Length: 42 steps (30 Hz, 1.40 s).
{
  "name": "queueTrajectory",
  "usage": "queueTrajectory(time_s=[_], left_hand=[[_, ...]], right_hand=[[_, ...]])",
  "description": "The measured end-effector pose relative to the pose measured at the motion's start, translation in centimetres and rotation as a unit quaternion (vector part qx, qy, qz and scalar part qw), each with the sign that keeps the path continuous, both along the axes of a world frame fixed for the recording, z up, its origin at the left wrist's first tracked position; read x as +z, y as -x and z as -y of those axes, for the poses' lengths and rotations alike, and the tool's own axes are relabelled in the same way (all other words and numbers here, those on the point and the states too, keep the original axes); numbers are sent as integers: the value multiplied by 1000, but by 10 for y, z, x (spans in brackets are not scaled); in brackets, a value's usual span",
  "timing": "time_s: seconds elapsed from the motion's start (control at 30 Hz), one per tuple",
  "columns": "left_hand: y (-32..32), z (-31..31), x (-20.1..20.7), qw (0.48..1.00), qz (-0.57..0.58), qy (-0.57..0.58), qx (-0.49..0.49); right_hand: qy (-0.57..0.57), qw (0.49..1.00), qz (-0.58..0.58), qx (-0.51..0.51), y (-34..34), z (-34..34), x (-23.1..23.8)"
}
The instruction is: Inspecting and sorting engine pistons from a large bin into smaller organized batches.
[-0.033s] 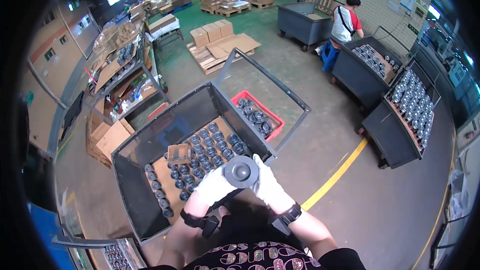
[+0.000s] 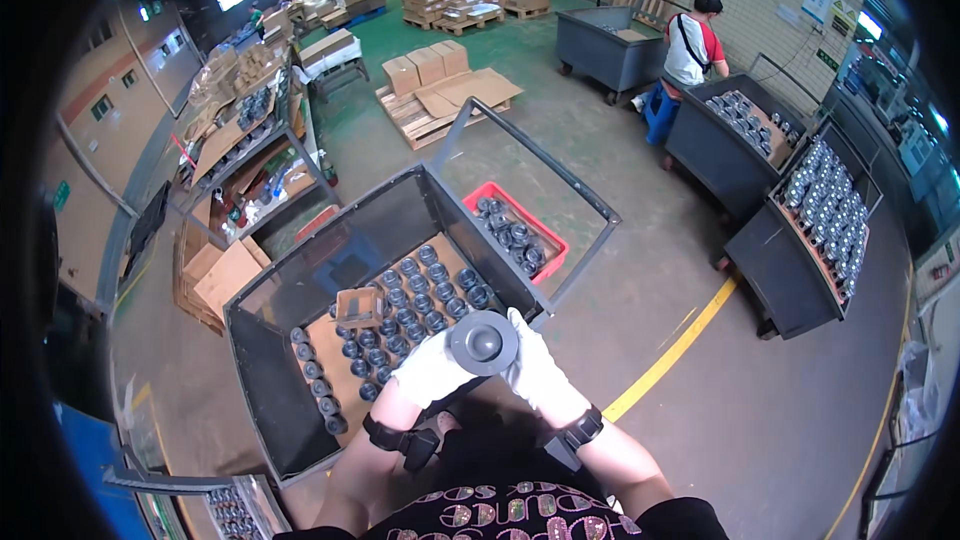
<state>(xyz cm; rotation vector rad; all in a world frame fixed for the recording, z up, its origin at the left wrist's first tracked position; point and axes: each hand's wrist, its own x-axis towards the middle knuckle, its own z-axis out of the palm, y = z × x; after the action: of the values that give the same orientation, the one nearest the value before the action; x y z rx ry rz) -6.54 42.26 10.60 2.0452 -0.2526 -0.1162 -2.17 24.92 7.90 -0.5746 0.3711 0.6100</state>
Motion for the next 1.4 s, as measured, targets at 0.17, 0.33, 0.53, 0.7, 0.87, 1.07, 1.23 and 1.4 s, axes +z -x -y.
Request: queueTrajectory(time_s=[0.17, 0.33, 0.53, 0.7, 0.87, 1.07, 1.23, 1.4], left_hand=[[-6, 22, 29, 998, 45, -34, -32], [-21, 7, -17, 942, 245, -129, 192], [-15, 7, 34, 948, 300, 0, 108], [-16, 2, 48, 956, 271, 4, 114], [-3, 17, 20, 897, 41, 424, 115], [-23, 31, -9, 454, -37, 817, -354], [-13, 60, 25, 664, -89, 743, -2], [-7, 53, 10, 704, -49, 708, 11]], right_hand=[[47, 993, 109, -15, 8, 27, -5], [-163, 978, 96, 88, 25, 23, 39], [-371, 907, 50, 195, 31, 21, 40], [182, 862, 429, 199, 30, 11, 91], [-117, 964, 236, 32, 11, 12, 61], [357, 813, 457, -53, 23, 11, 52], [467, 696, 531, -123, 37, 2, 54], [494, 667, 547, -109, 36, 1, 51]])
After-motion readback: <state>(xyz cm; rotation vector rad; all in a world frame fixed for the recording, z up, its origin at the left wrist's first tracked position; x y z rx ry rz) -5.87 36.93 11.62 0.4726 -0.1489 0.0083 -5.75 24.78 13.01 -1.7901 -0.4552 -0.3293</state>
